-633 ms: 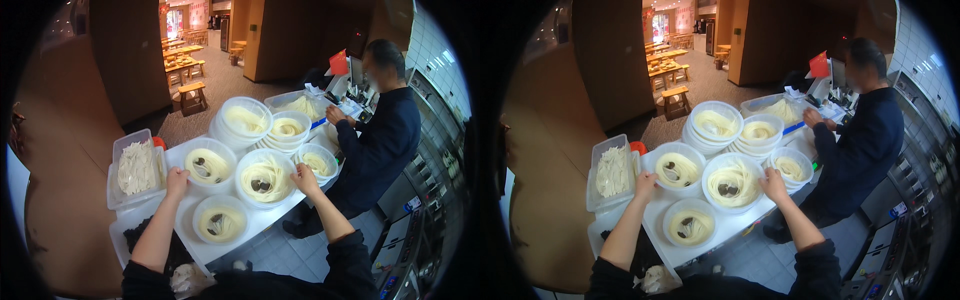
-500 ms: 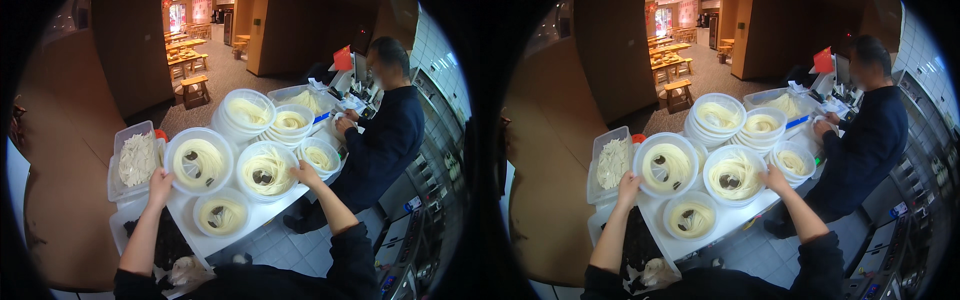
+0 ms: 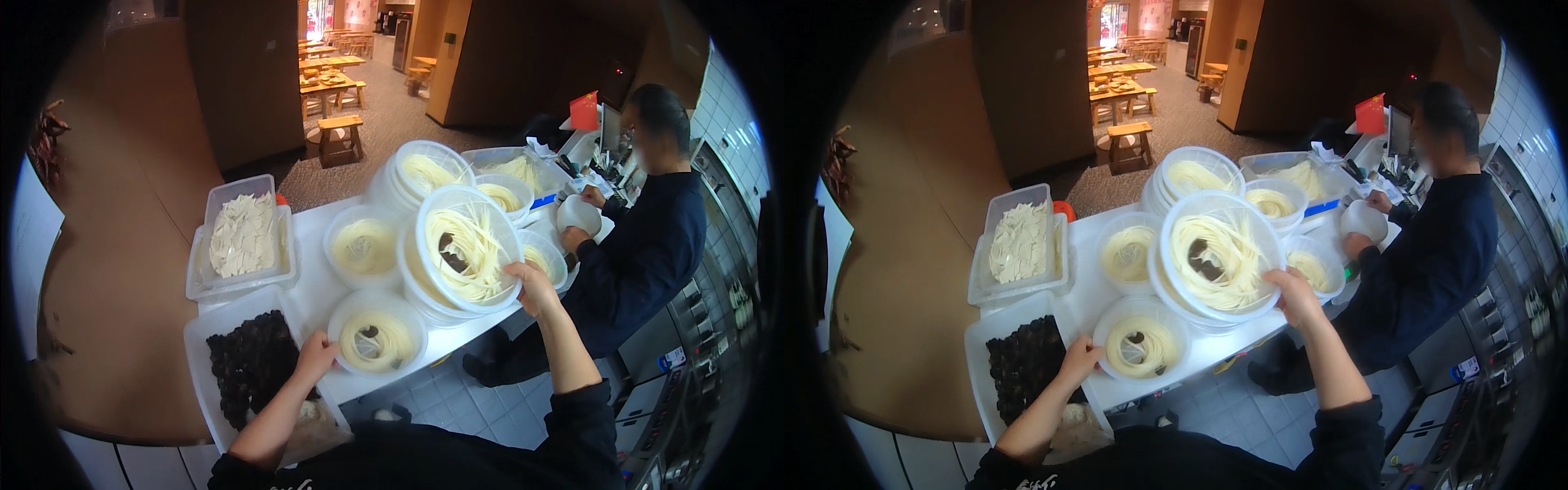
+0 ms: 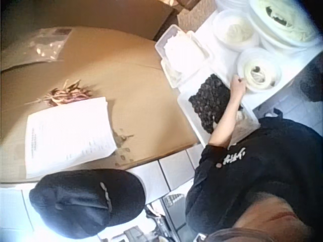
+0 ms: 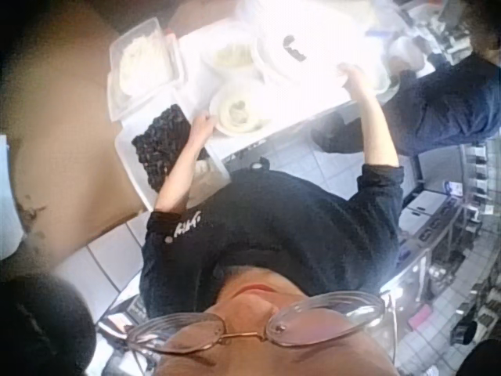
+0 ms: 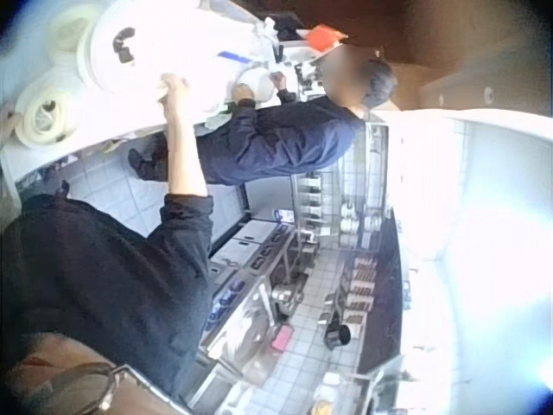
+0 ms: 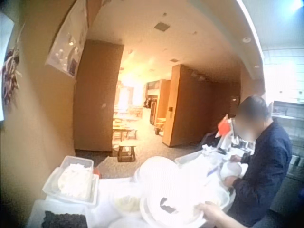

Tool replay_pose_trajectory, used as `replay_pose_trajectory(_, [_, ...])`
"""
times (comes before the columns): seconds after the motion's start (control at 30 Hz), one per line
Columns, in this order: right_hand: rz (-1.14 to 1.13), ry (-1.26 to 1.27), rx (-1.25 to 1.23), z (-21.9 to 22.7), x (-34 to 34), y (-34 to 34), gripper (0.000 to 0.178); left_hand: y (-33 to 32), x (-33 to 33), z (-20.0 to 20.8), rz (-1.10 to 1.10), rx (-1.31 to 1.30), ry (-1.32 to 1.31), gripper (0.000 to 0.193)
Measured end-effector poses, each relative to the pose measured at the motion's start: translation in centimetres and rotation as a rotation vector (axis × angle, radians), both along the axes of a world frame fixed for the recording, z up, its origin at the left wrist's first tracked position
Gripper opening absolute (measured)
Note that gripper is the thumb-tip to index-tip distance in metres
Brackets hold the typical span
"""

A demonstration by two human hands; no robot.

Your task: The person places dark ingredients and white slices into bowls containing noodles. They handle each bowl individually, adding ingredients by hand and arranging them on the table.

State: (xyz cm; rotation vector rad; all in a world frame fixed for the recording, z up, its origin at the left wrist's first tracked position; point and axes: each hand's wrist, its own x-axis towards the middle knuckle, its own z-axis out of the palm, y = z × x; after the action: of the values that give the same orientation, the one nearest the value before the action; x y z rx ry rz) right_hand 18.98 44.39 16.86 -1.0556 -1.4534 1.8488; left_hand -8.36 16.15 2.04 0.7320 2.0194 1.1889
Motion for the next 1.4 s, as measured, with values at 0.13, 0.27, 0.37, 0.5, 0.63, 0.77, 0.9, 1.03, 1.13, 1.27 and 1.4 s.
replay_pose_trajectory(0.13, [0.156,-0.021,-0.041,-3.2,-2.8,-4.9,0.035,-0.3,-0.5,-0.2,0.037,0.056,-0.08,0.019])
replay_pose_trajectory(0.27, [0.206,-0.13,-0.105,-8.1,-6.3,-9.6,0.038,-0.9,-0.5,-0.7,0.085,0.124,-0.17,0.021])
replay_pose_trajectory(0.37, [0.31,-0.167,-0.051,-9.5,-7.2,-10.6,0.041,-1.2,-0.4,-0.8,0.098,0.1,-0.172,0.023])
replay_pose_trajectory(0.5, [0.372,-0.403,0.118,-9.5,-7.1,-10.1,0.049,-3.2,-0.7,-0.6,0.035,0.155,-0.218,0.018])
replay_pose_trajectory(0.63, [0.446,-0.519,0.235,-10.3,-6.2,-10.6,0.063,-8.3,-1.8,-0.3,0.144,0.31,0.28,0.014])
replay_pose_trajectory(0.77, [0.429,-0.306,-0.062,-11.5,-6.2,-12.1,0.07,-13.0,-3.5,-0.4,0.102,-0.097,0.623,0.031])
replay_pose_trajectory(0.9, [0.461,-0.246,-0.169,-12.2,-7.2,-14.4,0.072,-13.6,-2.6,-1.5,-0.091,-0.185,0.742,0.04])
replay_pose_trajectory(1.03, [0.469,-0.197,-0.209,-12.7,-8.2,-16.7,0.071,-13.4,-2.7,-2.0,-0.083,-0.203,0.767,0.04])
replay_pose_trajectory(1.13, [0.464,-0.2,-0.177,-12.8,-8.3,-17.1,0.072,-13.5,-2.8,-2.1,-0.101,-0.198,0.796,0.039])
replay_pose_trajectory(1.27, [0.493,-0.243,-0.139,-12.0,-8.0,-17.0,0.075,-13.4,-2.6,-2.6,-0.147,-0.13,0.835,0.029])
replay_pose_trajectory(1.4, [0.582,-0.468,-0.019,-8.6,-6.8,-15.5,0.075,-14.1,-2.8,-2.8,0.065,0.028,0.678,0.014])
